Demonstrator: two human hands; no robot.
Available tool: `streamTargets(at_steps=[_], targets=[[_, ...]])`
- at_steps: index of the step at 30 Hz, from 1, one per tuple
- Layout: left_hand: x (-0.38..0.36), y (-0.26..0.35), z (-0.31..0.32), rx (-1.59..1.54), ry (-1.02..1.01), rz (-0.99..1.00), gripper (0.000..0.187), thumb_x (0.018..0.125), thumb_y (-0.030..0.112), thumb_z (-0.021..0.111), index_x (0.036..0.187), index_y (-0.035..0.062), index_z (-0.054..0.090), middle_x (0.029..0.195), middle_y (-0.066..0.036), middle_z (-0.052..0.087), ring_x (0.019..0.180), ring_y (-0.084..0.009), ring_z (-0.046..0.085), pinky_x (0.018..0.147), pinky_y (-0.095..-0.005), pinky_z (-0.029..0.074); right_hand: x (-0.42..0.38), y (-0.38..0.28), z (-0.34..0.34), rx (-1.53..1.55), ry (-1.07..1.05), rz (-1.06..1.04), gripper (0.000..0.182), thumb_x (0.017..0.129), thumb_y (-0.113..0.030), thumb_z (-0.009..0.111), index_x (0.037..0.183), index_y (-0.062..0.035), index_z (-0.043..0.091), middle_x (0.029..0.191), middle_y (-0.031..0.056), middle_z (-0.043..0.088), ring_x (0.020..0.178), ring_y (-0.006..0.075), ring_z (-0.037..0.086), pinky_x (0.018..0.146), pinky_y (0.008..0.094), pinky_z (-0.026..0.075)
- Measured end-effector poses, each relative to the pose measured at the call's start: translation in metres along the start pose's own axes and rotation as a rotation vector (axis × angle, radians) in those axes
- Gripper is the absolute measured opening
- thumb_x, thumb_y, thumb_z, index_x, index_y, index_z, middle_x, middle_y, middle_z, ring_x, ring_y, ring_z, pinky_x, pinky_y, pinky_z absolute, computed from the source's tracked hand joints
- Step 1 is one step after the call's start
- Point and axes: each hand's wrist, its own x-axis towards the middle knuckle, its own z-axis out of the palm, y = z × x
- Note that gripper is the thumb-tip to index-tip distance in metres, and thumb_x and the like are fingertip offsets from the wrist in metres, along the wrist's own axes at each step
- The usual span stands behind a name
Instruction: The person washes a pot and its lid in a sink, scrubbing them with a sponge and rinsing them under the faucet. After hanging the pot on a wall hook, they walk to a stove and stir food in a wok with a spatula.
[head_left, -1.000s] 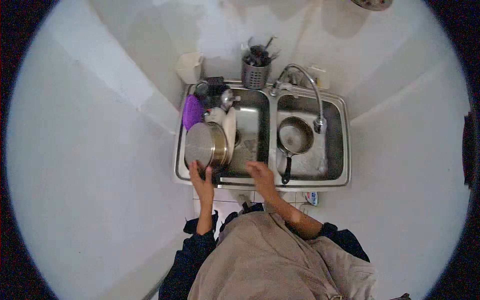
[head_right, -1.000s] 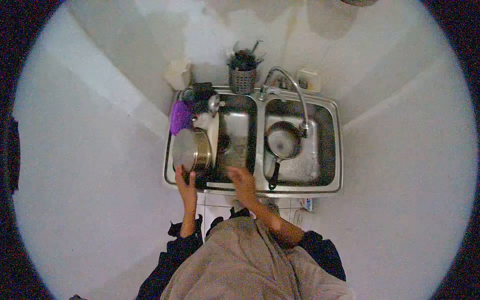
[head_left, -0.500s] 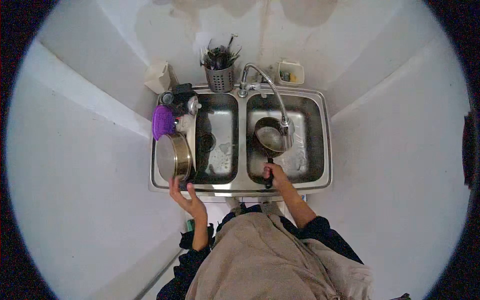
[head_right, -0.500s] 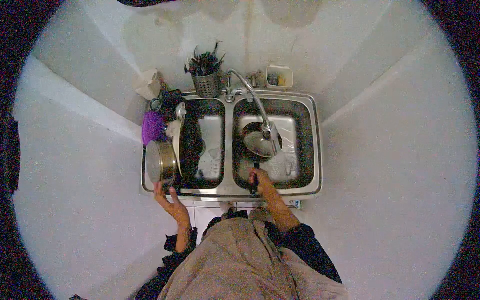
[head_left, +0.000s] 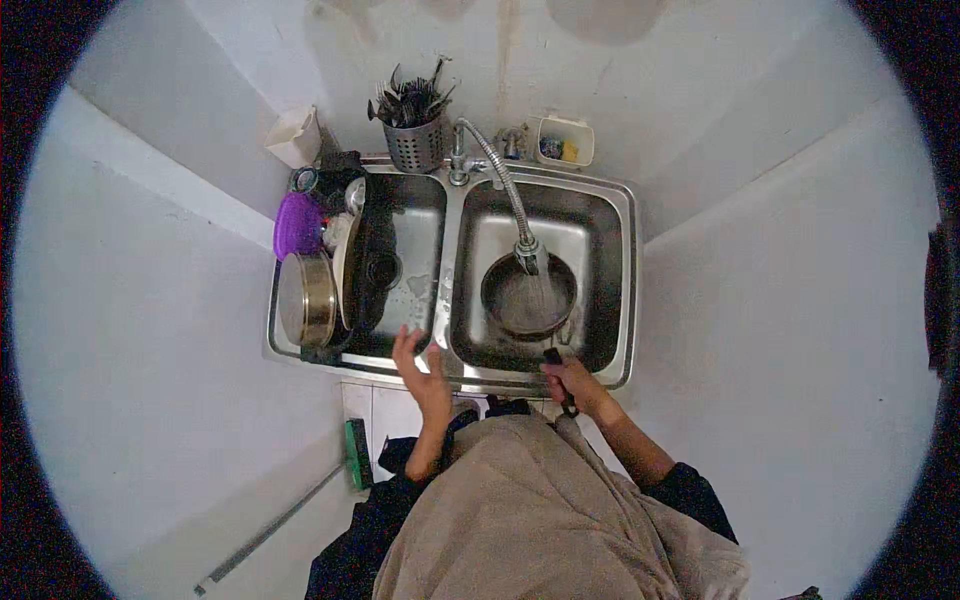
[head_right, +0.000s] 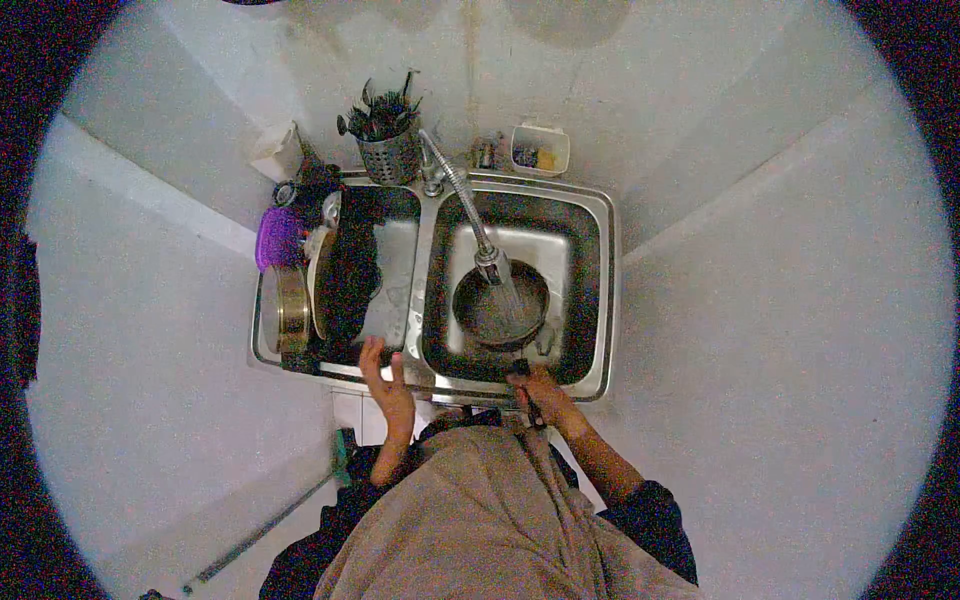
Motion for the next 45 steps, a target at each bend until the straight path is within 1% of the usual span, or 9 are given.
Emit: streamTargets(at_steps=[9, 13, 19, 22, 25, 28, 31, 34, 45], targets=[[-0.033, -0.033, 0.042, -0.249, -0.442, -0.410, 0.017, 0.085, 0.012, 0.053, 0.099, 0.0029, 0.055, 0.092, -0.010, 0.061, 0.083, -0.0178, 0.058, 0.075, -0.0264, 0.044, -0.025, -0.016, -0.014, 0.225, 0.045, 0.050, 0.014, 0.082, -0.017, 0.052, 0.073, -0.0067, 0.048, 0.050, 0.0001, 0.042, 0.040, 0.0108, 0.042, 0.037, 0.0258, 0.033], [-0.033, -0.042, 0.051, -0.045, -0.522, -0.294, 0.014, 0.084, 0.010, 0.053, 0.096, 0.0034, 0.055, 0.087, -0.009, 0.062, 0.082, -0.0175, 0.059, 0.074, -0.0271, 0.045, 0.064, 0.029, -0.035, -0.301, 0.054, -0.432, 0.012, 0.080, -0.012, 0.049, 0.088, -0.0034, 0.047, 0.052, 0.0026, 0.045, 0.043, 0.0126, 0.046, 0.038, 0.0278, 0.036], [-0.037, -0.070, 0.054, -0.189, -0.563, -0.260, 0.018, 0.084, 0.017, 0.054, 0.097, 0.0040, 0.055, 0.084, -0.009, 0.062, 0.080, -0.0195, 0.059, 0.073, -0.0287, 0.046, 0.052, -0.038, 0.046, -0.405, 0.310, -0.203, 0.034, 0.083, -0.021, 0.050, 0.104, 0.0039, 0.042, 0.059, 0.0095, 0.052, 0.045, 0.0180, 0.050, 0.045, 0.0328, 0.042], [-0.043, -0.092, 0.055, -0.292, -0.548, -0.406, 0.017, 0.084, 0.015, 0.055, 0.097, 0.0049, 0.055, 0.085, -0.009, 0.062, 0.080, -0.0197, 0.060, 0.072, -0.0293, 0.046, 0.079, 0.006, 0.017, -0.832, 0.454, -0.469, 0.041, 0.082, -0.019, 0.051, 0.110, 0.0073, 0.037, 0.069, 0.0170, 0.056, 0.052, 0.0246, 0.056, 0.051, 0.0381, 0.046], [-0.043, -0.086, 0.049, -0.199, -0.568, -0.336, 0.017, 0.083, 0.014, 0.056, 0.098, 0.0058, 0.055, 0.086, -0.009, 0.061, 0.080, -0.0197, 0.060, 0.071, -0.0298, 0.046, 0.056, 0.031, 0.002, -1.307, 0.780, -1.181, 0.043, 0.081, -0.014, 0.053, 0.115, 0.0059, 0.035, 0.078, 0.0223, 0.057, 0.060, 0.0299, 0.059, 0.056, 0.0422, 0.047], [-0.032, -0.048, 0.033, -0.207, -0.564, -0.265, 0.016, 0.083, 0.014, 0.056, 0.097, 0.0053, 0.056, 0.086, -0.008, 0.062, 0.080, -0.0196, 0.060, 0.072, -0.0295, 0.046, 0.006, 0.028, -0.008, -1.149, 0.459, -0.656, 0.045, 0.081, -0.014, 0.054, 0.117, 0.0040, 0.035, 0.078, 0.0229, 0.058, 0.058, 0.0321, 0.059, 0.052, 0.0422, 0.046], [-0.030, -0.052, 0.034, -0.090, -0.578, -0.170, 0.016, 0.083, 0.012, 0.055, 0.097, 0.0049, 0.056, 0.087, -0.008, 0.062, 0.081, -0.0185, 0.060, 0.073, -0.0294, 0.046, -0.016, 0.033, -0.018, -1.090, 0.411, -0.452, 0.037, 0.083, -0.016, 0.051, 0.112, 0.0031, 0.038, 0.071, 0.0179, 0.057, 0.049, 0.0259, 0.056, 0.042, 0.0374, 0.043], [-0.026, -0.045, 0.026, -0.154, -0.648, -0.270, 0.017, 0.082, 0.011, 0.056, 0.098, 0.0054, 0.056, 0.089, -0.008, 0.062, 0.082, -0.0182, 0.059, 0.074, -0.0297, 0.046, -0.042, 0.013, -0.001, -0.252, 0.285, -0.119, 0.020, 0.084, -0.013, 0.049, 0.096, 0.0016, 0.043, 0.063, 0.0104, 0.051, 0.041, 0.0181, 0.048, 0.034, 0.0306, 0.036], [-0.034, -0.085, 0.048, -0.382, -0.560, -0.458, 0.021, 0.087, 0.023, 0.054, 0.095, 0.0039, 0.056, 0.085, -0.007, 0.061, 0.080, -0.0149, 0.055, 0.075, -0.0269, 0.044, -0.030, 0.003, 0.010, 0.599, -0.069, -0.003, 0.018, 0.083, -0.018, 0.053, 0.070, -0.0055, 0.050, 0.057, 0.0018, 0.048, 0.042, 0.0109, 0.042, 0.039, 0.0247, 0.033]])
